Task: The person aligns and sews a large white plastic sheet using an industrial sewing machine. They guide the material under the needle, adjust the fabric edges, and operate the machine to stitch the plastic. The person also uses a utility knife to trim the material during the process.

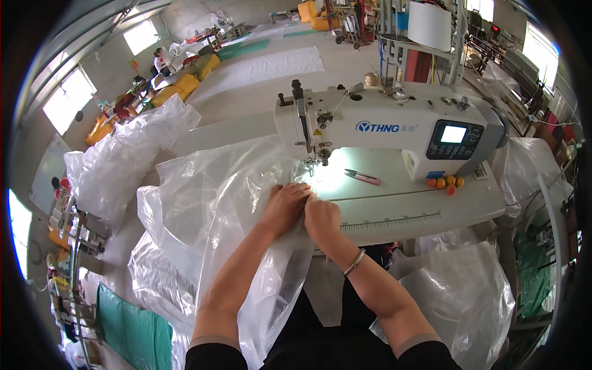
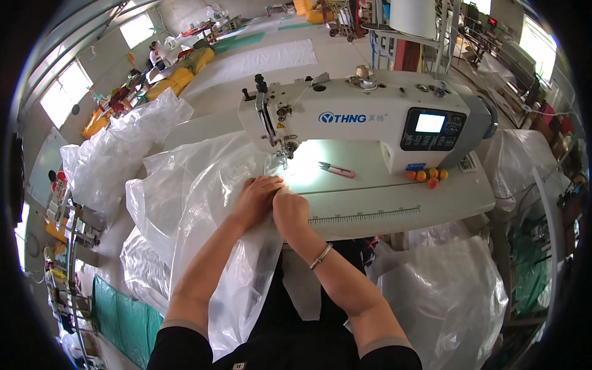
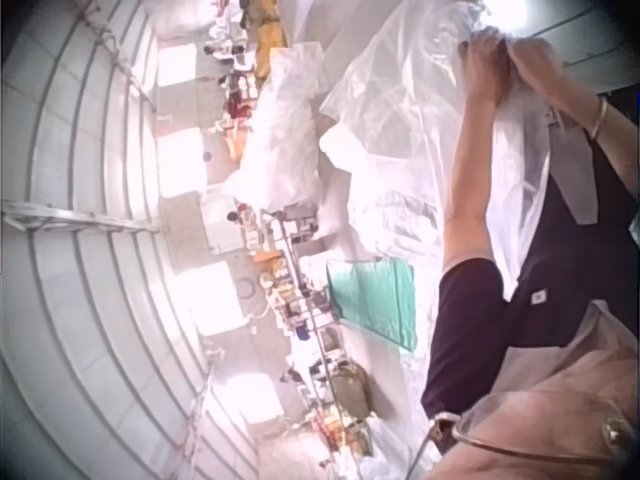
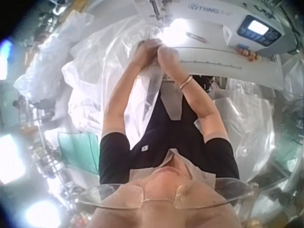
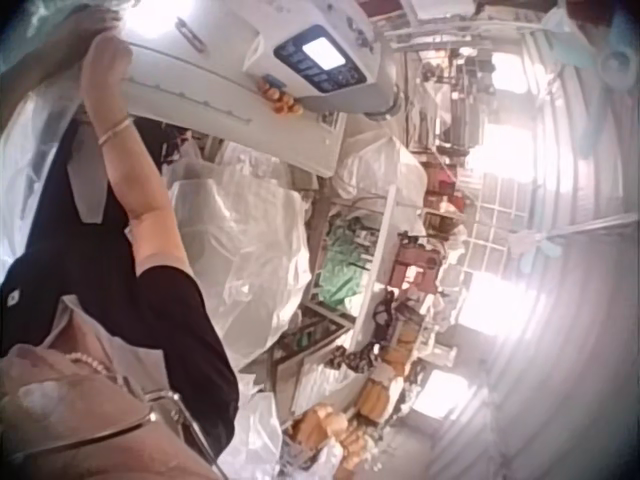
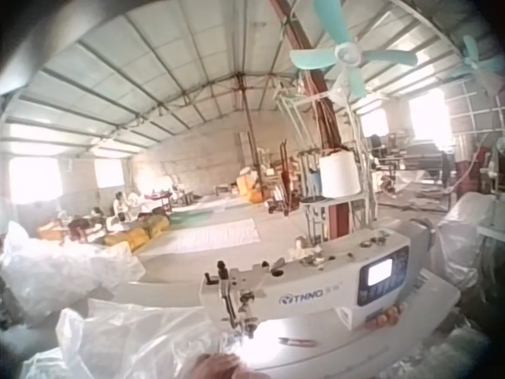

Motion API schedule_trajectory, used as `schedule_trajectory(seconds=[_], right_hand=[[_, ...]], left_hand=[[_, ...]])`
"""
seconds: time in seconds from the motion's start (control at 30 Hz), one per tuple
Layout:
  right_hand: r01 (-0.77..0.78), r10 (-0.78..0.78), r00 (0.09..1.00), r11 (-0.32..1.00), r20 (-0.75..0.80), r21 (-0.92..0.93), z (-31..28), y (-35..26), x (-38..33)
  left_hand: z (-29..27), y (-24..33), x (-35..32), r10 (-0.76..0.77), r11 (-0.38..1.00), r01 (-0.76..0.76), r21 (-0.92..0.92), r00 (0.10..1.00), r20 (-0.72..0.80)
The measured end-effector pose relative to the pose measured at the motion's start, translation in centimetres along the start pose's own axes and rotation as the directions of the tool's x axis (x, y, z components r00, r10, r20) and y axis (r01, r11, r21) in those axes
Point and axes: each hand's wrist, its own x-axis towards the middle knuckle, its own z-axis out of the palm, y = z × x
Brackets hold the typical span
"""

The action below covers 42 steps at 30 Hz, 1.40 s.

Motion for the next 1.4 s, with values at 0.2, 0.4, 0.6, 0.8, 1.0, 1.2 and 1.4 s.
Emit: schedule_trajectory(seconds=[0.2,0.4,0.6,0.8,1.0,1.2,1.4], right_hand=[[0.005,-0.003,0.997,1.000,-0.074,0.025,0.6,0.4,1.0],[0.036,-0.032,0.993,0.999,-0.117,0.028,0.9,0.8,1.7],[0.027,-0.024,0.991,0.999,-0.130,0.024,1.6,0.9,2.5],[0.043,0.007,0.973,0.976,-0.231,0.212,2.3,2.5,2.0],[0.010,0.034,0.978,0.977,-0.205,0.213,2.1,0.5,1.9],[-0.035,0.048,0.989,0.995,-0.142,0.096,3.0,2.1,2.3],[0.063,-0.056,0.991,0.996,-0.124,0.057,1.8,1.3,2.9]], left_hand=[[0.7,-1.0,0.5,0.012,1.000,-0.013,-0.009,0.999,-0.041],[1.0,-1.5,1.2,-0.001,1.000,0.002,0.026,1.000,-0.026],[1.6,-2.0,1.1,-0.013,0.999,0.018,0.044,0.993,-0.116],[-1.4,4.2,-2.5,-0.083,0.988,0.065,-0.137,0.988,-0.130],[-15.5,13.6,-11.7,0.037,0.936,-0.019,-0.353,0.998,0.045],[-22.4,4.2,-5.4,-0.107,0.988,0.107,-0.111,0.994,0.002],[-12.8,-17.8,-8.3,-0.399,0.849,0.319,0.421,0.910,0.113]])
